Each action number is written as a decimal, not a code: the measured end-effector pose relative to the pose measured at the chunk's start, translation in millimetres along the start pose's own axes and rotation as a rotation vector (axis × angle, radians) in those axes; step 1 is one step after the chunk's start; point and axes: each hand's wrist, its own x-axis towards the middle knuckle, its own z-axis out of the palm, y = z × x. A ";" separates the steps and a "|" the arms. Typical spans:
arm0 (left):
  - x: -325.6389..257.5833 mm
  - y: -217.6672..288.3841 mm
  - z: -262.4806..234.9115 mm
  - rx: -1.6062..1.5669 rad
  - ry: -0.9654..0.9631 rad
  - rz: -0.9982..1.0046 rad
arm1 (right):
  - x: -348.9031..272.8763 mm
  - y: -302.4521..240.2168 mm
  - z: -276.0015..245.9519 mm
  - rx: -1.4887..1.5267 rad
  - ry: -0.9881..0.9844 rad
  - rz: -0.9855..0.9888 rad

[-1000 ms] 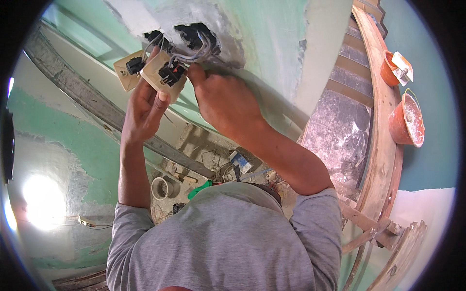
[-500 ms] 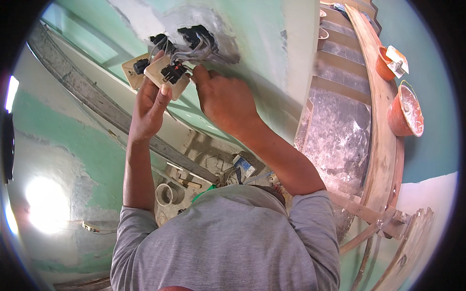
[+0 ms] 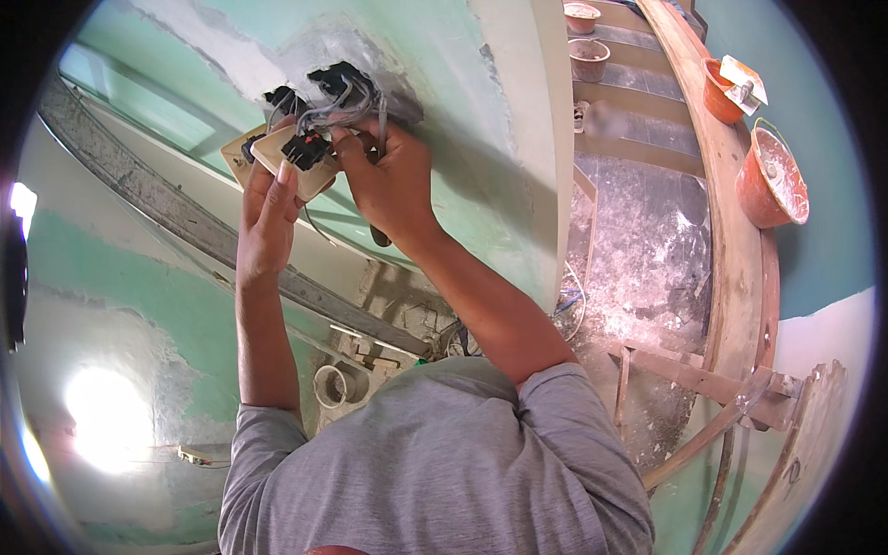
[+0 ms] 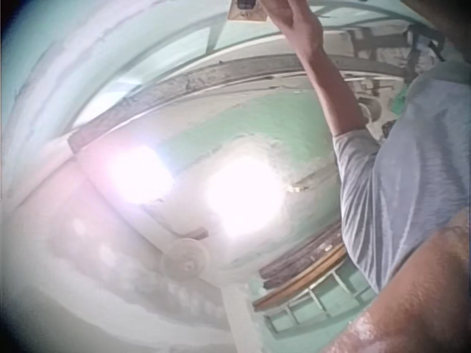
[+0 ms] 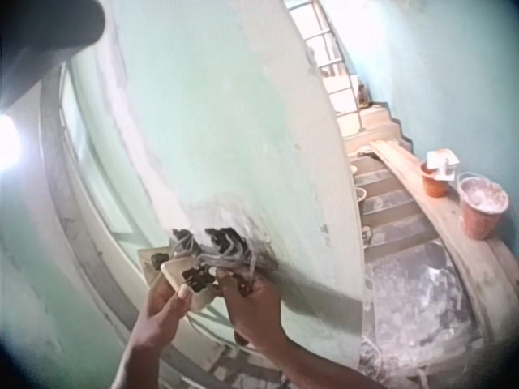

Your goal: The person uses a screwdriver to connect wires to a wall-mounted electrical switch and secures the switch plate. They repeatedly tighten terminal screws and adjust wire positions within the wall cavity.

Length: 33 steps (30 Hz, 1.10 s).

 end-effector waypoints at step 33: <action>7.7 9.8 1.2 -0.041 0.083 -0.008 | -7.1 -26.1 -1.1 0.016 0.073 0.101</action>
